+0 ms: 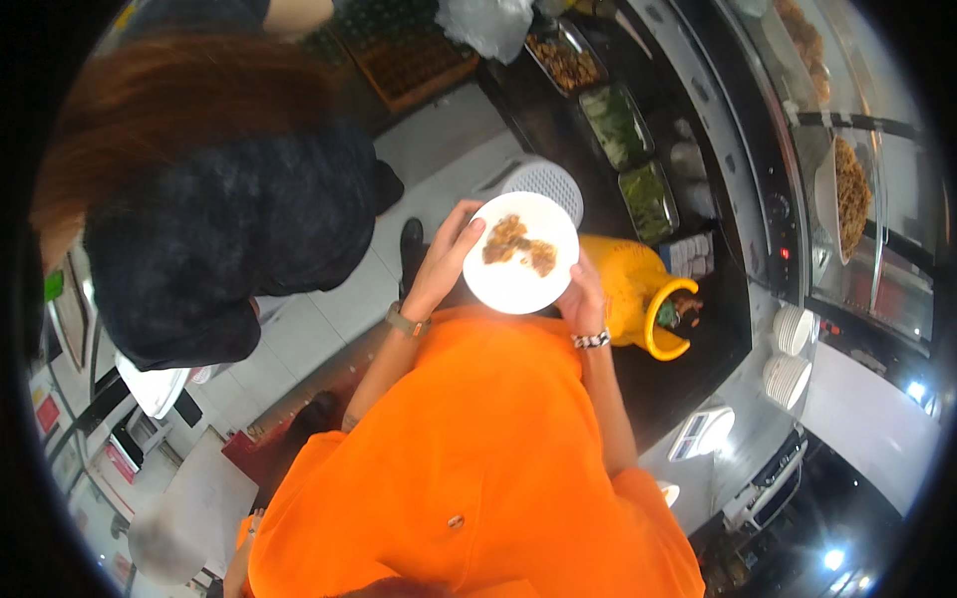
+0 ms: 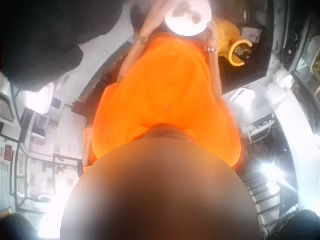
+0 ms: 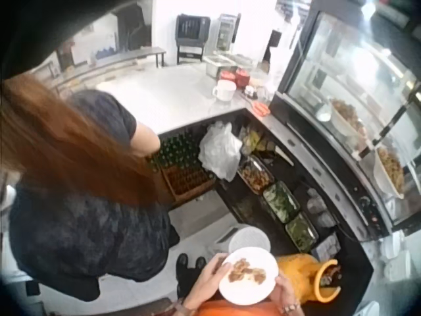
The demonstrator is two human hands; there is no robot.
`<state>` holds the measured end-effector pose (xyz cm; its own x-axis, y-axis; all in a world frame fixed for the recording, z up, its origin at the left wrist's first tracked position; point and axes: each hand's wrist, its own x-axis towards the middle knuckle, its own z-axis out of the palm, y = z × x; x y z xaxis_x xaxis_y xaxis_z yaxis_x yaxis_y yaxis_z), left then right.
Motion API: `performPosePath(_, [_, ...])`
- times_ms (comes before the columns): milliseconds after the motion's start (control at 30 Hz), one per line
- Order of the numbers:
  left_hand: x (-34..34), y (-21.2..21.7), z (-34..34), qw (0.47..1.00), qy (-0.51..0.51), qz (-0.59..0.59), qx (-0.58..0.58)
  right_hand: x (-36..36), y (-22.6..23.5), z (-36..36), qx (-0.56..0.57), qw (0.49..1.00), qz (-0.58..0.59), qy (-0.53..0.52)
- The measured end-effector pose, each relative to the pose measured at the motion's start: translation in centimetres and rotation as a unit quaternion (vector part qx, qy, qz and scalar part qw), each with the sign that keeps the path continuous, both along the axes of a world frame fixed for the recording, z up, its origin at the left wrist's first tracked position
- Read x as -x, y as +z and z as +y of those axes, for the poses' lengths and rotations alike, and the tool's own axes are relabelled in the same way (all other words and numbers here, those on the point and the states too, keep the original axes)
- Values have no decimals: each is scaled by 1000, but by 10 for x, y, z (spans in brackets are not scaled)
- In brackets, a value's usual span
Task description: The person assembles a noodle bowl by adding cooked meat, broth, and vegetables into a bowl using tongs and a ladle. They then hand the completed bowl to a customer.
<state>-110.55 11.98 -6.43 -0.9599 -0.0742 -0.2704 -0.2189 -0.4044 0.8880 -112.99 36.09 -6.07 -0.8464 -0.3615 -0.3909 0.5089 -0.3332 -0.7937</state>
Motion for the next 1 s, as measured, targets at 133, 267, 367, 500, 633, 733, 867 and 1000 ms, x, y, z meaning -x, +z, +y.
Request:
performPosePath(133, [-4, 22, -32, 997, 22, -22, 68, 9, -11, -32, 13, 999, -44, 14])
performPosePath(267, [-10, 43, -53, 997, 50, -40, 50, 25, -16, -62, -9, 998, -23, 61])
performPosePath(367, [-12, 40, -67, 993, 72, -64, 71, 40, -19, -81, -38, 994, 12, 100])
performPosePath(500, [-14, 17, -87, 993, 62, -45, 90, 47, -17, -99, -21, 993, 12, 116])
performPosePath(633, [-12, -4, -102, 989, 98, -110, 8, 52, -19, -102, -21, 994, 20, 107])
performPosePath(733, [-22, -4, -107, 990, 63, -107, -69, 54, -24, -103, -24, 997, 12, 77])
performPosePath(867, [-25, -5, -112, 991, -42, -27, -128, 49, -28, -105, -108, 992, -55, 28])
performPosePath(1000, [-14, -16, -122, 994, -85, -40, -57, 36, -19, -96, -31, 995, 58, 69])
